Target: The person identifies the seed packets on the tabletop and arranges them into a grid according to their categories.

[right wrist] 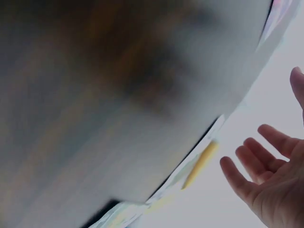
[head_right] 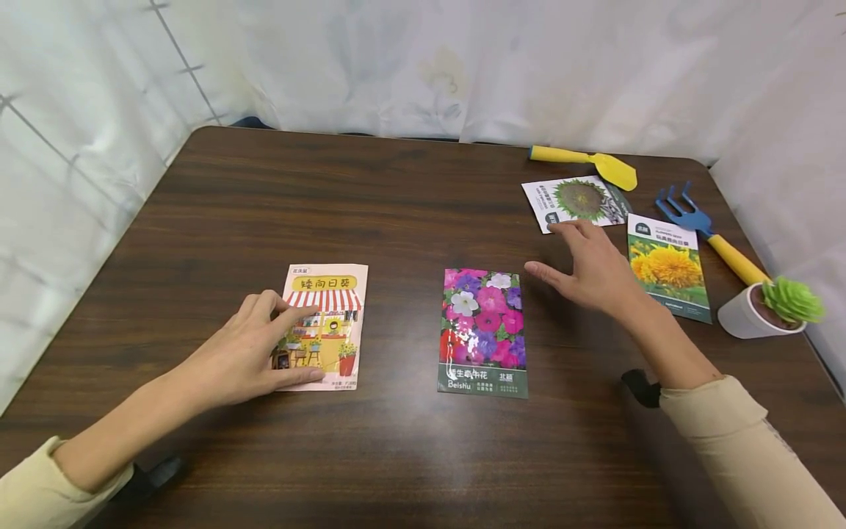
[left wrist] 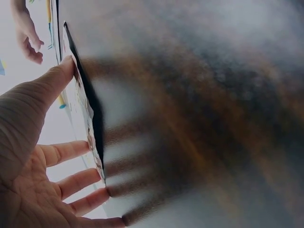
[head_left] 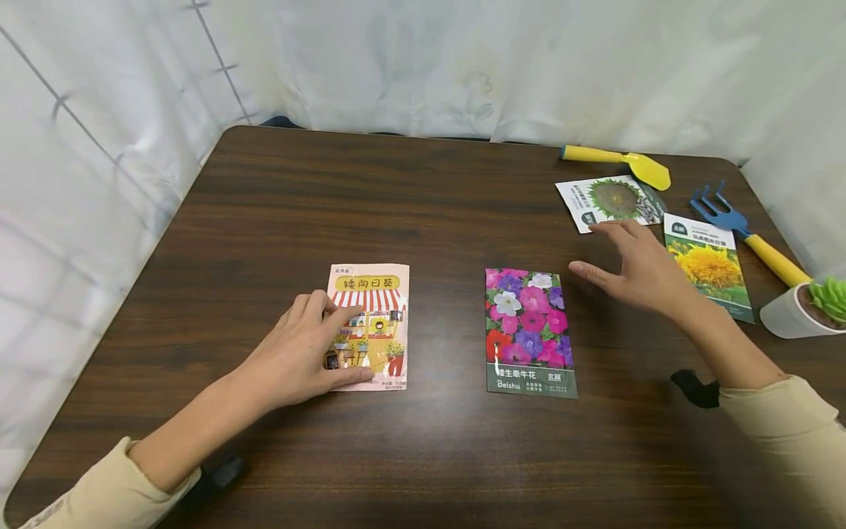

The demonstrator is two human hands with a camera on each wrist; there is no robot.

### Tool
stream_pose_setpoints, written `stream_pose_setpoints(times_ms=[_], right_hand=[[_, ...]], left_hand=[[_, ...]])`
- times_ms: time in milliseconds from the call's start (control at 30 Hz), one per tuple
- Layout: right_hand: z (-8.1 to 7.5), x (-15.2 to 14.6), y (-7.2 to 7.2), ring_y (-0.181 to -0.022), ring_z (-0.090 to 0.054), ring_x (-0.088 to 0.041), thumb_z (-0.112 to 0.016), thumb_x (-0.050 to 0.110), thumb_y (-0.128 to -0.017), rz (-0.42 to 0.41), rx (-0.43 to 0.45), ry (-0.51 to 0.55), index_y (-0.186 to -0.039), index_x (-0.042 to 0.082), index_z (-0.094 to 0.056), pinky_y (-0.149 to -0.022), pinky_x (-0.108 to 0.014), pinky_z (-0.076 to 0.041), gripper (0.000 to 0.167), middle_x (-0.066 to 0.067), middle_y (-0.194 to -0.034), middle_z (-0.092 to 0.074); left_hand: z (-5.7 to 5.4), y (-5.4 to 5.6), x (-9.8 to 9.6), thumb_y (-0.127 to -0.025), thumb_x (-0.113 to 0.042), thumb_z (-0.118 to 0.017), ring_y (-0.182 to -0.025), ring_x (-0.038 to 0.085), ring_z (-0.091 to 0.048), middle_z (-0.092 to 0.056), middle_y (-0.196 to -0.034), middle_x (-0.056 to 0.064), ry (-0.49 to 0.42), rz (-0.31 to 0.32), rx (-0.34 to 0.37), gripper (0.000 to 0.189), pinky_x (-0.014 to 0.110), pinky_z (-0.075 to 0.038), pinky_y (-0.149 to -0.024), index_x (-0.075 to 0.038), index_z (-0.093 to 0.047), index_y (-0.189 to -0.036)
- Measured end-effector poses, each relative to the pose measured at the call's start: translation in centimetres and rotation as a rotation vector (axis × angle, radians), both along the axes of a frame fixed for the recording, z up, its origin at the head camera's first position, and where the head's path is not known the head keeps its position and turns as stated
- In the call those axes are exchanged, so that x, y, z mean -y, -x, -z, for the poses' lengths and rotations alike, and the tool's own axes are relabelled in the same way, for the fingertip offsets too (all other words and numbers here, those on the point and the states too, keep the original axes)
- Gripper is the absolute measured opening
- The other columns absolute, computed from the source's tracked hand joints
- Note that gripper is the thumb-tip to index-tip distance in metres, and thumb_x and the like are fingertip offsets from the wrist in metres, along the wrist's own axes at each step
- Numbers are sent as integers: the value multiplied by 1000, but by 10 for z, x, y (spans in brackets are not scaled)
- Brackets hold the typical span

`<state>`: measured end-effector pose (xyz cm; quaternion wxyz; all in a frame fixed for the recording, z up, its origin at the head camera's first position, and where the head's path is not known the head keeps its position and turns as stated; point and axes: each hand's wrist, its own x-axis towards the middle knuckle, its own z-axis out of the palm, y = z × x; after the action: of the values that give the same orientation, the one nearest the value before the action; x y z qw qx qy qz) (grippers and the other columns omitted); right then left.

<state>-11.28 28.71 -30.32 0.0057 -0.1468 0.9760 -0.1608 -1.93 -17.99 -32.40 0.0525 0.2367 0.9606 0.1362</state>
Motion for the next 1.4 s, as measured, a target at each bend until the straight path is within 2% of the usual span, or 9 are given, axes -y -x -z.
stream_pose_setpoints(times_ms=[300, 633, 800, 1000, 1200, 1400], right_hand=[[2, -26, 42, -135, -36, -53, -72, 39, -96, 40, -19, 45, -144, -10, -47, -107, -68, -29, 73, -37, -144, -43], [8, -42, 75, -140, -26, -57, -56, 53, -101, 122, 80, 56, -148, -13, -39, -109, -72, -22, 83, -41, -147, -36], [11, -50, 85, -138, -25, -59, -55, 49, -102, 140, 110, 71, -149, -14, -36, -108, -71, -23, 81, -43, -144, -36], [13, -56, 91, -136, -26, -60, -53, 51, -102, 172, 138, 54, -151, -15, -30, -105, -70, -25, 86, -44, -142, -33], [14, -56, 95, -131, -28, -60, -58, 50, -99, 192, 142, 17, -153, -16, -24, -104, -71, -26, 91, -45, -141, -33], [17, -54, 101, -135, -23, -63, -61, 48, -98, 213, 173, -48, -153, -15, -22, -108, -71, -24, 92, -46, -142, -28]], left_hand=[[0, 1, -1, -77, -58, -84, -106, 32, -41, -44, -112, 11, 15, -13, 20, 85, 49, -41, -88, -7, -59, -140], [-2, -1, -1, -79, -59, -83, -106, 32, -43, -45, -110, 9, -20, 7, -11, 81, 49, -42, -85, -11, -59, -139], [-2, -1, -2, -79, -59, -83, -106, 32, -43, -45, -110, 8, -25, 12, -15, 80, 49, -41, -85, -12, -59, -140], [-2, -1, -2, -79, -58, -83, -105, 31, -43, -45, -109, 8, -25, 15, -18, 82, 47, -41, -84, -12, -58, -141], [-2, -1, -3, -79, -58, -83, -105, 32, -43, -46, -111, 9, -22, 14, -15, 81, 49, -42, -85, -12, -59, -140], [-3, 0, -3, -80, -59, -82, -107, 33, -43, -46, -112, 10, -17, 11, -3, 81, 50, -42, -86, -12, -59, -140]])
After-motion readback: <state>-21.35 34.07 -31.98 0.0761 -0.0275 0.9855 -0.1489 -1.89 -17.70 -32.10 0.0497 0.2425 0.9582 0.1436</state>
